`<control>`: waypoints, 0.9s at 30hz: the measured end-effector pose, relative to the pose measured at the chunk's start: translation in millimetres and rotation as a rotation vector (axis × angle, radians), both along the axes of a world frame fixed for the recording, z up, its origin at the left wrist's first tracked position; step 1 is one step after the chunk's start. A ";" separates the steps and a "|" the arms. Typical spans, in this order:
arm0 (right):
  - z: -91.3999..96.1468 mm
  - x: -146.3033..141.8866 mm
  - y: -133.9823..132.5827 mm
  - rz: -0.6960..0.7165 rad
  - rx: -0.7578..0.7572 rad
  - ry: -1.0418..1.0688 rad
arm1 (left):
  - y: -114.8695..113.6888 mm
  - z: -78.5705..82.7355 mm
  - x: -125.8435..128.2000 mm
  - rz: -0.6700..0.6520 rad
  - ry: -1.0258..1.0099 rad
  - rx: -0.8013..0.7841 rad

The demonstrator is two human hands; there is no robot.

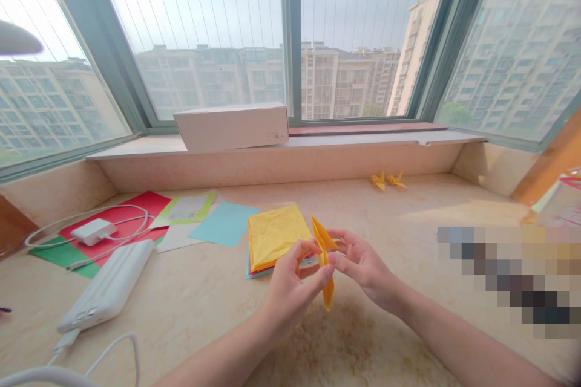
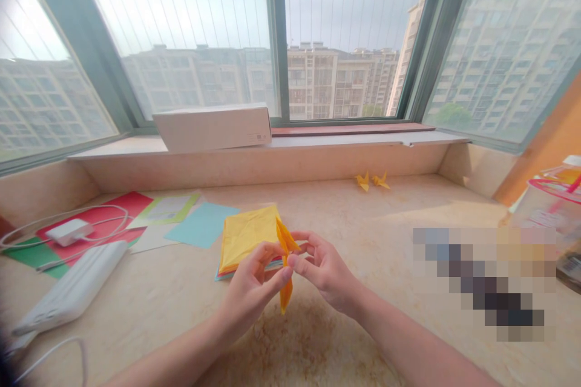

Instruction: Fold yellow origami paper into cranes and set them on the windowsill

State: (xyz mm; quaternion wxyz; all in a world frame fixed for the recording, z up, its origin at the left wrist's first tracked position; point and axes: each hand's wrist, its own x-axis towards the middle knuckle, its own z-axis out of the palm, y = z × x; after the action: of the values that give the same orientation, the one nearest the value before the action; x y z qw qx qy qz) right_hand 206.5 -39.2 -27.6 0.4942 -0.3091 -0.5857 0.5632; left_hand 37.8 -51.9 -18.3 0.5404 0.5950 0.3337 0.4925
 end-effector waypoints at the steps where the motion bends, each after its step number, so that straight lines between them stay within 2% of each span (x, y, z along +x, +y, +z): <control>1: 0.7 0.0 -0.2 0.007 -0.001 0.012 | 0.1 0.0 0.2 -0.005 -0.006 -0.003; 7: 4.0 1.6 -0.7 0.003 0.011 0.029 | -1.6 3.0 0.9 -0.034 -0.029 0.000; 11: 5.4 3.3 1.0 -0.032 0.022 0.007 | -2.3 5.1 0.0 0.012 -0.004 0.016; 17: 1.1 -1.3 -0.9 -0.060 0.053 0.001 | 2.2 -3.4 -3.4 0.036 0.026 0.079; 23: -7.2 -8.1 -7.1 -0.179 0.345 -0.167 | 3.1 -13.6 -7.6 0.137 0.231 0.226; 27: -7.7 -8.2 -8.2 -0.225 0.486 -0.257 | 3.8 -13.6 -6.9 0.158 0.269 0.251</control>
State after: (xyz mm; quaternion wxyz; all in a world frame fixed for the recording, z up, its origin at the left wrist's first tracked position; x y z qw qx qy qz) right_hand 198.3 -47.4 -35.3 0.5348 -0.3136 -0.7233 0.3041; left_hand 31.0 -48.2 -32.0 0.3724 0.6901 0.3846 0.4870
